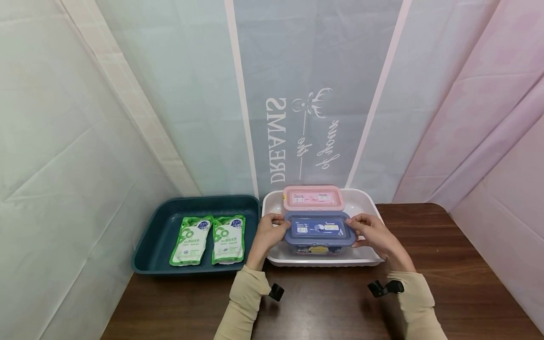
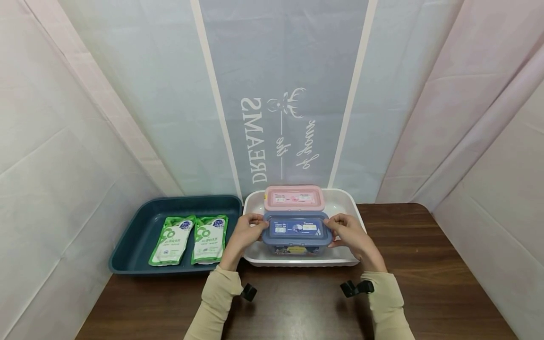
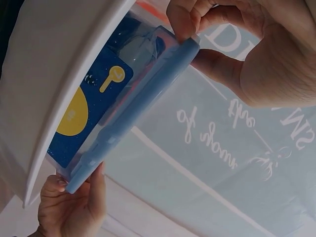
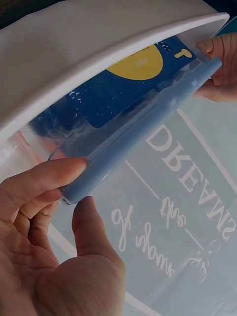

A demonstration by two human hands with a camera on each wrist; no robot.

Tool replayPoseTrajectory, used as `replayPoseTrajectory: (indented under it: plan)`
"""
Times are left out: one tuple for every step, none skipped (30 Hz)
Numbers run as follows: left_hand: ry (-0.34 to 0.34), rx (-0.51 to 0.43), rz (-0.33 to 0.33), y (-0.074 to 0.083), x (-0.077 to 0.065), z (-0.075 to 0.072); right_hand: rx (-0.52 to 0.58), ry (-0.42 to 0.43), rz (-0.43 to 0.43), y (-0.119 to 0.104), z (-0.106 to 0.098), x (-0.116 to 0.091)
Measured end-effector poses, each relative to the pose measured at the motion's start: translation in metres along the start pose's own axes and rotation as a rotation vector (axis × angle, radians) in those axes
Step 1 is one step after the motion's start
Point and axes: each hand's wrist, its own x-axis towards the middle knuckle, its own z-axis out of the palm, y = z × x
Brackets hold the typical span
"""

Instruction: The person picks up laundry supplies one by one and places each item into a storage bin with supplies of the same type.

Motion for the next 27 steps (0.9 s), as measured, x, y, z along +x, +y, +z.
replayPoseTrajectory:
  plan:
    - [-0.001,0.001,0.001,0.0,0.0,0.0,-0.002,0.0,-0.001,0.0,0.0,0.0]
    - [0.0,0.0,0.001,0.0,0.0,0.0,-0.002,0.001,0.0,0.001,0.0,0.0]
    - [-0.001,-0.001,0.001,0.0,0.0,0.0,-0.002,0.001,0.0,0.001,0.0,0.001]
    - [-0.001,-0.004,-0.002,0.0,0.0,0.0,-0.002,0.001,0.001,0.001,0.0,0.001]
    - [-0.002,-0.006,-0.004,0.001,0.0,0.0,-0.003,-0.001,0.0,0.002,0.0,0.001]
    - [-0.004,-0.006,-0.005,0.001,0.001,0.0,-0.001,-0.003,0.0,0.002,0.0,0.002]
    - [-0.007,-0.006,-0.006,0.001,0.001,0.0,0.0,-0.004,-0.001,0.002,0.0,0.002]
    - [-0.01,-0.007,-0.009,0.001,0.001,-0.001,0.002,-0.005,0.0,0.003,0.0,0.002]
    - [-0.014,-0.004,-0.013,0.001,0.001,-0.001,0.002,-0.008,-0.001,0.003,0.0,0.002]
    - [-0.019,-0.001,-0.014,0.001,0.002,-0.001,0.002,-0.011,0.0,0.004,0.0,0.003]
    - [-0.023,0.003,-0.014,0.0,0.002,-0.001,0.001,-0.015,0.0,0.004,0.0,0.003]
    - [-0.027,0.006,-0.015,0.0,0.002,-0.001,0.004,-0.017,0.003,0.004,0.0,0.003]
    - [-0.03,0.008,-0.018,0.0,0.002,-0.002,0.004,-0.019,0.004,0.005,0.0,0.004]
    - [-0.032,0.013,-0.02,0.0,0.002,-0.002,0.004,-0.021,0.007,0.005,0.0,0.004]
    - [-0.036,0.019,-0.019,0.0,0.002,-0.002,0.004,-0.023,0.008,0.005,0.0,0.004]
    - [-0.04,0.028,-0.014,0.0,0.002,-0.002,0.003,-0.024,0.01,0.005,-0.001,0.004]
    - [-0.041,0.04,-0.011,-0.001,0.002,-0.003,0.002,-0.023,0.011,0.005,-0.001,0.005]
    - [-0.041,0.058,-0.004,0.0,0.002,-0.003,0.001,-0.023,0.012,0.005,-0.001,0.005]
    - [-0.042,0.079,0.005,0.0,0.002,-0.004,-0.005,-0.023,0.01,0.005,-0.001,0.005]
    - [-0.043,0.102,0.021,0.0,0.001,-0.004,-0.01,-0.022,0.008,0.005,-0.001,0.005]
    - [-0.047,0.124,0.04,0.0,0.0,-0.005,-0.016,-0.017,0.005,0.005,-0.001,0.005]
    - [-0.051,0.149,0.06,0.001,-0.001,-0.006,-0.029,-0.008,-0.002,0.004,0.0,0.004]
    - [-0.053,0.173,0.082,0.002,-0.002,-0.008,-0.047,0.002,-0.011,0.003,0.0,0.004]
    - [-0.051,0.2,0.112,0.003,-0.004,-0.009,-0.079,0.013,-0.026,0.002,0.0,0.002]
    - [-0.048,0.215,0.15,0.004,-0.007,-0.012,-0.12,0.034,-0.039,0.001,0.001,0.001]
    - [-0.04,0.232,0.19,0.005,-0.009,-0.014,-0.166,0.06,-0.055,0.0,0.002,0.0]
    - [-0.029,0.25,0.227,0.007,-0.013,-0.017,-0.225,0.089,-0.071,-0.002,0.002,-0.002]
